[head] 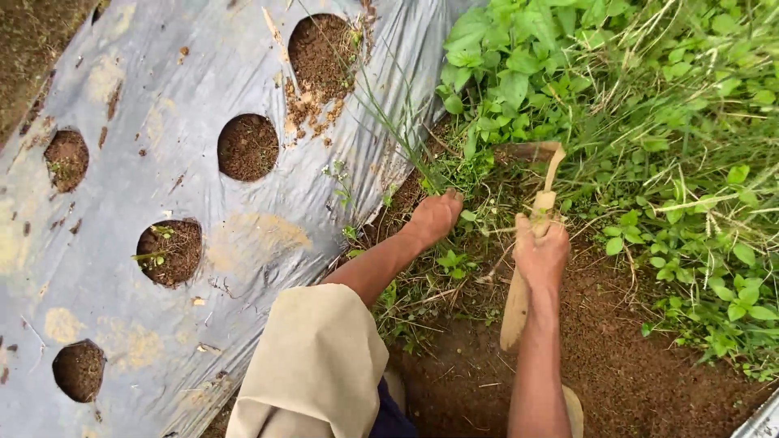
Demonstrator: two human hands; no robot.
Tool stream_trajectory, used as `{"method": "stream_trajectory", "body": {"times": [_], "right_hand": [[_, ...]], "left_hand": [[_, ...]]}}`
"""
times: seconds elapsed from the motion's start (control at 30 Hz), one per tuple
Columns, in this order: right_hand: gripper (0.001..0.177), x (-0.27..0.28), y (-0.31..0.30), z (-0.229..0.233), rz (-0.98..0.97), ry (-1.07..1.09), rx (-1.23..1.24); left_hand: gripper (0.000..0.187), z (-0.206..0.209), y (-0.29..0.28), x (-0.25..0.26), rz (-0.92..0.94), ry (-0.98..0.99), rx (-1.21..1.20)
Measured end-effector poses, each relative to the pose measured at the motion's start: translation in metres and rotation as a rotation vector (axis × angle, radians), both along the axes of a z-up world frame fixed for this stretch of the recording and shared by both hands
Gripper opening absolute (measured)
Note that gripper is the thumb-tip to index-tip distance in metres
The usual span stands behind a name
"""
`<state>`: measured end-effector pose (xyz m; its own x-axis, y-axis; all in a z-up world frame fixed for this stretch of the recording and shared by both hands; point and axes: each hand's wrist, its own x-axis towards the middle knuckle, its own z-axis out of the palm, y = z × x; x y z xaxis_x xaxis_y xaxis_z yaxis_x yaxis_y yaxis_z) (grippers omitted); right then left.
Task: Using a hand hoe and hands to remove weeds from a garden bed covered with plastic mulch.
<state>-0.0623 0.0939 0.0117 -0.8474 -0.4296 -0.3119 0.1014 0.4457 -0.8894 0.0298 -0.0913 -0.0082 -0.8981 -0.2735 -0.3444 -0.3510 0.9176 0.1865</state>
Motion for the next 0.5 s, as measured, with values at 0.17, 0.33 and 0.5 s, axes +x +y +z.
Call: {"method": "stream_trajectory", "body": {"times": [0.17, 0.33, 0.5], "right_hand": [[0.006, 0.031, -0.018, -0.059, -0.147, -0.093, -0.111], [0.016, 0.052, -0.004, -0.074, -0.134, -0.218, -0.056], [0.016, 0.026, -0.023, 0.016, -0.143, -0.04, -0.09]], "left_hand": [[0.025, -0.038, 0.023, -0.012, 0.427, 0.034, 0.355], [0.042, 0.044, 0.04, -0.007, 0.534, 0.029, 0.491], [0.047, 0.022, 0.03, -0.012, 0.516, -0.016, 0.558]]}}
